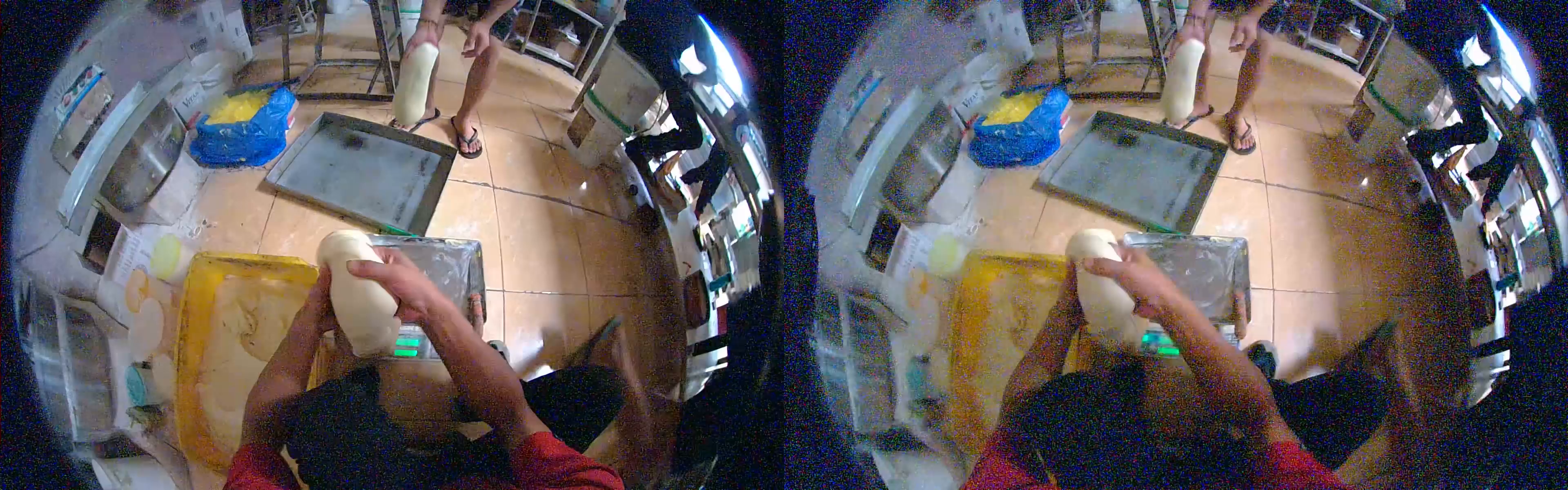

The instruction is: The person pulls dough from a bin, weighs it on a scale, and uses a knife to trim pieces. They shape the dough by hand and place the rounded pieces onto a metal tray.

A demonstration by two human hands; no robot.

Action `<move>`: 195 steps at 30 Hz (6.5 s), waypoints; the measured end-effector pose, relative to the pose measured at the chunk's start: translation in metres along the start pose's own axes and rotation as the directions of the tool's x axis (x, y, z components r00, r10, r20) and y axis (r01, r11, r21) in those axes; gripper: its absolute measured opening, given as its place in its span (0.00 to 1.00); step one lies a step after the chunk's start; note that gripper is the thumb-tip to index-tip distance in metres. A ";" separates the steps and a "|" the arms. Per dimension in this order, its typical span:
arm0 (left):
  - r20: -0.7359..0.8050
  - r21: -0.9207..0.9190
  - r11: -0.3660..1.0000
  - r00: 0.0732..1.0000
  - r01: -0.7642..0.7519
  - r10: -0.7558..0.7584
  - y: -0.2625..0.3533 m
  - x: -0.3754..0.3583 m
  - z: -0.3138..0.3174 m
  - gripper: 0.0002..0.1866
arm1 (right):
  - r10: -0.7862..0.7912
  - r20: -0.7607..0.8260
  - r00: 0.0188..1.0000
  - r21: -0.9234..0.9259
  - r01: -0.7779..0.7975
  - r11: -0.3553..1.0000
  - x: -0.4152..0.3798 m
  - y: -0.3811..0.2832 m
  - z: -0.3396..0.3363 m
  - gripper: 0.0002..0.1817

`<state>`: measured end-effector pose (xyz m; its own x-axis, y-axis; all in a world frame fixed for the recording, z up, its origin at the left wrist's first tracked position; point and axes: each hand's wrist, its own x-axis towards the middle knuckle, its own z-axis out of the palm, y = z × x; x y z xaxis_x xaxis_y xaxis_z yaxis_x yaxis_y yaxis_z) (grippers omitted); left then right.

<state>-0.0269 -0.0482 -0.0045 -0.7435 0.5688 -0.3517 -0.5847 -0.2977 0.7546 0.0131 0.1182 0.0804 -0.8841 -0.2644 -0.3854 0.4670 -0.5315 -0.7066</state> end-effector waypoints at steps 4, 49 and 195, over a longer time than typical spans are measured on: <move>-0.061 -0.085 0.965 0.968 -0.249 0.244 0.020 -0.018 0.023 0.40 | -0.724 -0.160 0.671 -0.827 0.308 0.469 -0.009 -0.021 -0.025 0.37; -0.656 -0.023 0.532 0.414 -0.846 0.631 0.020 -0.131 -0.178 0.30 | 0.261 0.720 0.644 -0.385 0.682 -0.621 0.178 0.272 -0.036 0.08; 0.602 0.242 0.460 0.504 -0.855 0.619 0.137 -0.090 0.221 0.51 | -0.702 0.711 -0.034 -0.477 0.711 -0.517 -0.184 -0.127 0.044 0.21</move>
<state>0.0314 0.0292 0.2527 -0.5410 0.5639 0.6240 0.4451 -0.4375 0.7813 0.1151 0.1988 0.2675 -0.3108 -0.1899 0.9313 -0.8612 0.4709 -0.1914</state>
